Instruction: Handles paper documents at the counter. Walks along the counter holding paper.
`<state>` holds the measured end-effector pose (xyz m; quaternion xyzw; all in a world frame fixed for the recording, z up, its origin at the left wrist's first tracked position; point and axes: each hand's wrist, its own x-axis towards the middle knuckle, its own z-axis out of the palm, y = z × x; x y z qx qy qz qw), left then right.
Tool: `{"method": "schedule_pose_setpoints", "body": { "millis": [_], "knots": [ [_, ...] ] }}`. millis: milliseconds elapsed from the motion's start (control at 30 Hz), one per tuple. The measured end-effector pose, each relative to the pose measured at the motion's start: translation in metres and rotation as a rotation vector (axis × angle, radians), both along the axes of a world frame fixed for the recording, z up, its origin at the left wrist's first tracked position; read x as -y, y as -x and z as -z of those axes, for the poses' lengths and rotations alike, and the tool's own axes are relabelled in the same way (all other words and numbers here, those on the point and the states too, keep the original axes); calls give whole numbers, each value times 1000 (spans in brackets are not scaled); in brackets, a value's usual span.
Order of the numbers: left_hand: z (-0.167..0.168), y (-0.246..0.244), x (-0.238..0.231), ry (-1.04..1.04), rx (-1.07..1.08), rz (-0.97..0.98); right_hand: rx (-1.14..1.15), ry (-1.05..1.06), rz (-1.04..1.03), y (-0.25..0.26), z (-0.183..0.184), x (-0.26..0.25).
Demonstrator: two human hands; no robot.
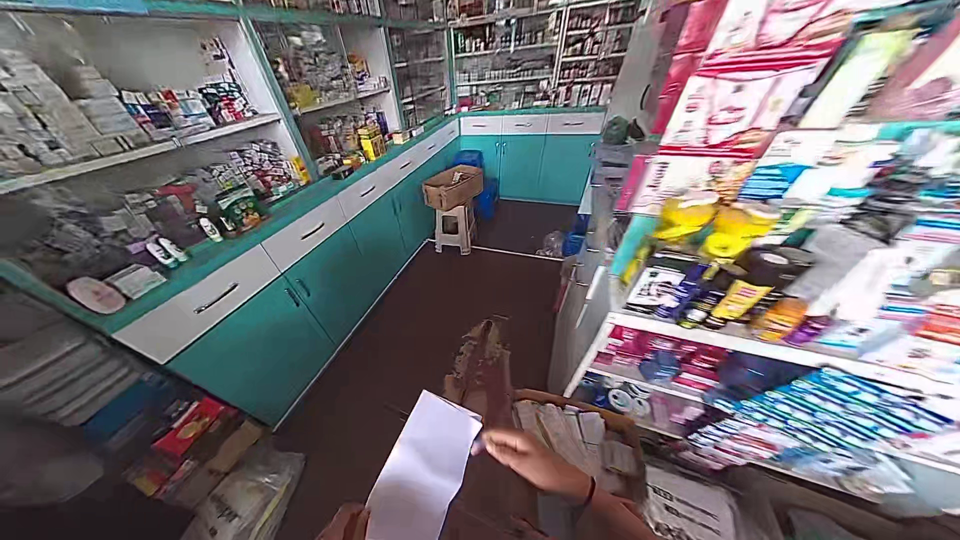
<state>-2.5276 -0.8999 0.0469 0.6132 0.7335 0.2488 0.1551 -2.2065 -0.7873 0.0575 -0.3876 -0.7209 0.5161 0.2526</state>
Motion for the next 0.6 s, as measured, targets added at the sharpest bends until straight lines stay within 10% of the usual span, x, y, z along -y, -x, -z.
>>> {"method": "schedule_pose_setpoints", "body": {
  "millis": [100,267,600],
  "knots": [
    [8,29,-80,105,59,-40,480,257,-188,22,24,-45],
    [26,58,-202,181,146,-21,581,328,77,35,20,-117],
    [64,49,-478,305,338,210,1065,694,-31,99,72,-310]
  ]
}}
